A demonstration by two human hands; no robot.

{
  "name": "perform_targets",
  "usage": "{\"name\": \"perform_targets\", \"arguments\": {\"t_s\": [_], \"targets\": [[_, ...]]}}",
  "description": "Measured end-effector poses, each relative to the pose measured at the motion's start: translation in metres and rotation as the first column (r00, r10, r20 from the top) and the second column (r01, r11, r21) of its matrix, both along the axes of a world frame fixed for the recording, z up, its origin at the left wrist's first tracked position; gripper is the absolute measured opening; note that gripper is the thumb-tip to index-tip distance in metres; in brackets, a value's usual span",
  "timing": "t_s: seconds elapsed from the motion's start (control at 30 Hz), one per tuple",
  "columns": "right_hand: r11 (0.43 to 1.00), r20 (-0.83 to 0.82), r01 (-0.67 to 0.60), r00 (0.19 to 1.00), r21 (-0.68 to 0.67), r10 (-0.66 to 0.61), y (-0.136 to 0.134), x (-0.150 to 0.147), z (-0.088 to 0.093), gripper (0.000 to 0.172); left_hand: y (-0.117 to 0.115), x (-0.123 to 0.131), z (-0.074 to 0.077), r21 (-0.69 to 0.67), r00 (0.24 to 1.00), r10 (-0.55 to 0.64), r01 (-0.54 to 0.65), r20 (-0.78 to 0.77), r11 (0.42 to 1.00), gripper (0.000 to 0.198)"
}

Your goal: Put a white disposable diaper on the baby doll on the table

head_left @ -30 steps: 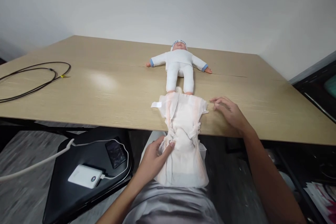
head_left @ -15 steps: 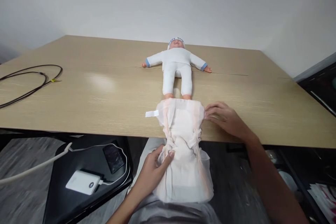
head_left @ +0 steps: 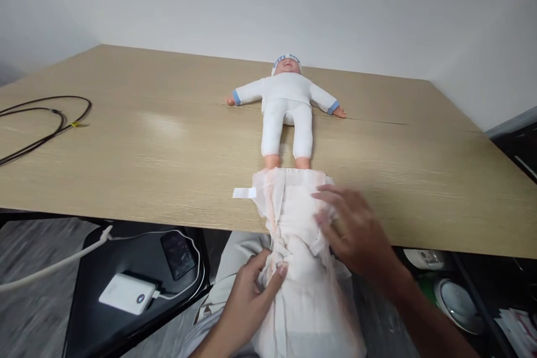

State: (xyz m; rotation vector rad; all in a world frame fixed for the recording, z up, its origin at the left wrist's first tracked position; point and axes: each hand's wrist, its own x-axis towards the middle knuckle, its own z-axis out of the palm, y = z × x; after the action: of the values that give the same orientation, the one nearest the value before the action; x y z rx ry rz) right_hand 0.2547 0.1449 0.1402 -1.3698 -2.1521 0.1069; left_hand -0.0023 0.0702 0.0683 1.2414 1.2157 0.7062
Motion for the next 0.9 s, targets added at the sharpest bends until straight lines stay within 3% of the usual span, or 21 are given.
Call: {"name": "perform_targets", "arguments": {"t_s": [0.13, 0.23, 0.3, 0.37, 0.4, 0.47, 0.5, 0.53, 0.6, 0.73, 0.8, 0.9], "targets": [[0.990, 0.084, -0.080, 0.992, -0.118, 0.091, -0.004, -0.053, -0.017, 0.059, -0.003, 0.002, -0.002, 0.029, 0.999, -0.026, 0.027, -0.023, 0.999, 0.041], [0.986, 0.163, -0.039, 0.984, -0.161, 0.066, -0.002, -0.063, -0.031, 0.061, -0.002, -0.015, 0.008, 0.152, 0.982, -0.084, 0.110, -0.166, 0.982, 0.032], [0.987, 0.198, -0.022, 0.979, -0.159, 0.054, -0.003, -0.066, -0.036, 0.062, 0.004, -0.034, 0.021, 0.309, 0.939, -0.121, 0.225, -0.322, 0.924, 0.025], [0.988, 0.208, -0.018, 0.977, -0.152, 0.050, -0.006, -0.069, -0.039, 0.064, 0.019, -0.056, 0.040, 0.480, 0.884, -0.142, 0.369, -0.445, 0.796, 0.019], [0.989, 0.210, -0.015, 0.977, -0.150, 0.046, -0.007, -0.071, -0.039, 0.064, 0.032, -0.066, 0.050, 0.567, 0.864, -0.135, 0.428, -0.485, 0.704, 0.018], [0.989, 0.216, -0.009, 0.976, -0.147, 0.041, -0.008, -0.073, -0.040, 0.065, 0.069, -0.080, 0.071, 0.708, 0.826, -0.067, 0.519, -0.560, 0.480, 0.024], [0.989, 0.220, -0.009, 0.975, -0.147, 0.042, -0.008, -0.074, -0.040, 0.064, 0.093, -0.083, 0.081, 0.774, 0.827, -0.018, 0.534, -0.562, 0.339, 0.026], [0.989, 0.224, -0.009, 0.974, -0.146, 0.042, -0.008, -0.074, -0.041, 0.064, 0.119, -0.083, 0.090, 0.768, 0.793, -0.005, 0.590, -0.609, 0.249, 0.032], [0.990, 0.229, -0.012, 0.973, -0.142, 0.044, -0.007, -0.074, -0.042, 0.063, 0.175, -0.076, 0.102, 0.705, 0.701, 0.084, 0.695, -0.708, 0.140, 0.045], [0.990, 0.212, -0.015, 0.976, -0.140, 0.045, -0.006, -0.073, -0.045, 0.062, 0.264, -0.038, 0.105, 0.428, 0.429, 0.032, 0.903, -0.903, -0.044, 0.090], [0.989, 0.206, -0.023, 0.977, -0.148, 0.053, -0.006, -0.072, -0.045, 0.062, 0.286, -0.016, 0.100, 0.359, 0.361, -0.003, 0.925, -0.932, -0.125, 0.109], [0.988, 0.213, -0.019, 0.976, -0.156, 0.052, -0.006, -0.073, -0.043, 0.062, 0.298, 0.010, 0.092, 0.344, 0.344, -0.035, 0.918, -0.938, -0.195, 0.116]]}}
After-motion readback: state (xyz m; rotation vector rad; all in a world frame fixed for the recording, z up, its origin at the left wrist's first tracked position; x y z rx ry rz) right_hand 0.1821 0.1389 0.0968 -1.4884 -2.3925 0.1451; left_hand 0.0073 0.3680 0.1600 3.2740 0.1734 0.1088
